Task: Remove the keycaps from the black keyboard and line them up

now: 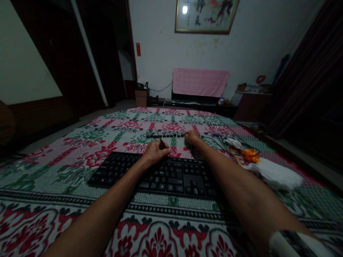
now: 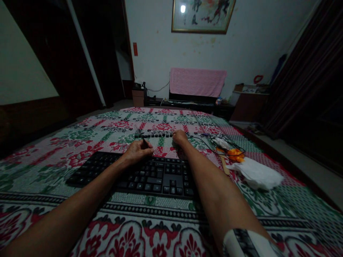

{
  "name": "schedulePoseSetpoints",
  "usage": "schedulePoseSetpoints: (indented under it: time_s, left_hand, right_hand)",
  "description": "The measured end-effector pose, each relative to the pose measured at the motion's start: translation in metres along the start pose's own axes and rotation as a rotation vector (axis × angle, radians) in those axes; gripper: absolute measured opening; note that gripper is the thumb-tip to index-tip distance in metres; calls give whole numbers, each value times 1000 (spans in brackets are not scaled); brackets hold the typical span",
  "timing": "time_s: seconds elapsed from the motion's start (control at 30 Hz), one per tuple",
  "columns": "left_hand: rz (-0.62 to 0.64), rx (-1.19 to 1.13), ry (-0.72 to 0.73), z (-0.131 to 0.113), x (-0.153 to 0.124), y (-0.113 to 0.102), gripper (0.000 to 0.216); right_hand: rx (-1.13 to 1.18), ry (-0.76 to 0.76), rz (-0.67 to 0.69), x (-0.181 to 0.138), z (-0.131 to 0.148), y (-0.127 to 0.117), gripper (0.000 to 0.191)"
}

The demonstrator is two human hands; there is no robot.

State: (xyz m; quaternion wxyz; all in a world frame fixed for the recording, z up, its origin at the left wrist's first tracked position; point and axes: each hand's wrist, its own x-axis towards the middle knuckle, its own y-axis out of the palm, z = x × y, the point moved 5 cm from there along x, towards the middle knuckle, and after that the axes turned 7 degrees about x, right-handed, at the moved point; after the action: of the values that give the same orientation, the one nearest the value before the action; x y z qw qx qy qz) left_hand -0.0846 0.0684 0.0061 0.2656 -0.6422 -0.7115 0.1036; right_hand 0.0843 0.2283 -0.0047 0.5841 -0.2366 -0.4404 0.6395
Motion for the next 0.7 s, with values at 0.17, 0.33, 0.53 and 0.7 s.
schedulePoseSetpoints:
  time_s: [0.17, 0.33, 0.53, 0.7]
  left_hand:
    - [22, -69, -25, -9, -6, 0, 19]
    - [78, -92, -37, -16, -12, 5, 19]
    - [116, -90, 3, -12, -11, 11, 21]
    - [131, -40, 76, -12, -11, 15, 19]
  right_hand:
    - [29, -48, 1, -20, 8, -11, 28]
    - [211, -137, 90, -64, 8, -16, 35]
    - [235, -267, 177, -104, 7, -28, 31]
    - [284, -306, 153, -116, 9, -33, 32]
